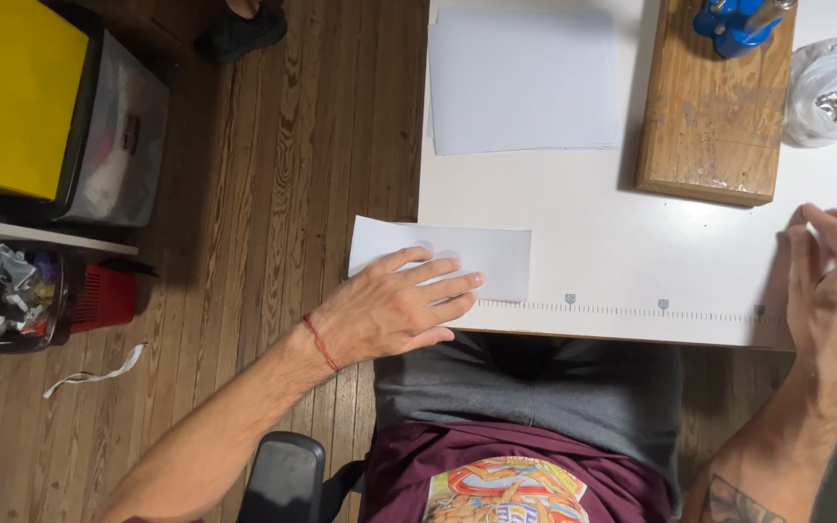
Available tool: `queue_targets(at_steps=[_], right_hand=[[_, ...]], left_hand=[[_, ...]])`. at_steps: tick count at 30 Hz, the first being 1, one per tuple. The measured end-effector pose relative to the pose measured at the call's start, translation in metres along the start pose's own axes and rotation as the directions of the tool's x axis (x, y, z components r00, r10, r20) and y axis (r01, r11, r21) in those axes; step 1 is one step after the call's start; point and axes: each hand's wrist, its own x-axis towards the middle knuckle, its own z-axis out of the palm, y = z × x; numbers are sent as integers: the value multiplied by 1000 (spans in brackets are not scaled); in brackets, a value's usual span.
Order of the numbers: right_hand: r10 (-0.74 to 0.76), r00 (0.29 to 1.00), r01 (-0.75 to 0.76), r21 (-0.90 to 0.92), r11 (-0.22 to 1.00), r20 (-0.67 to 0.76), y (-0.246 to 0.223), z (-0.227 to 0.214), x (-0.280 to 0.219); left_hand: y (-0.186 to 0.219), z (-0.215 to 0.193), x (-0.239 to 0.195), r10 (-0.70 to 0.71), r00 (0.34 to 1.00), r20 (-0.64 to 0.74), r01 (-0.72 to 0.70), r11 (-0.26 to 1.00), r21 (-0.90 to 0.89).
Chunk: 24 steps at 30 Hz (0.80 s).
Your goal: The person folds a white paper sheet, marks it with a blue marker, and uses a manual hole punch to create two holes. They then insert metal rivets into the holes and use the press to secure them.
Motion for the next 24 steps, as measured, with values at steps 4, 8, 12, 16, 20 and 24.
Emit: queue_targets(at_steps=[4,8,12,16,20,24], right_hand=[[94,995,-81,278,957,-35,98,39,-28],[292,942,-334,364,869,165,101,25,-25],[327,900,-436,637,636,289,-16,-11,-11],[253,908,-419,751,510,335,-153,9,-23],[145,935,-349,775,527,323,-253,57,-37],[151,977,-207,522,827,147,-280,84,-57]], left_hand=[[2,-3,2,-16,1000,-11,17,999,35],[4,-1,0,-12,1000,-25,14,998,54],[3,4,-3,-13,999,-45,15,999,50],[5,11,-8,-13,997,-71,16,999,40],[5,30,-10,-59,990,-128,51,997,-62],[7,41,-15,-102,978,-181,74,985,-157]])
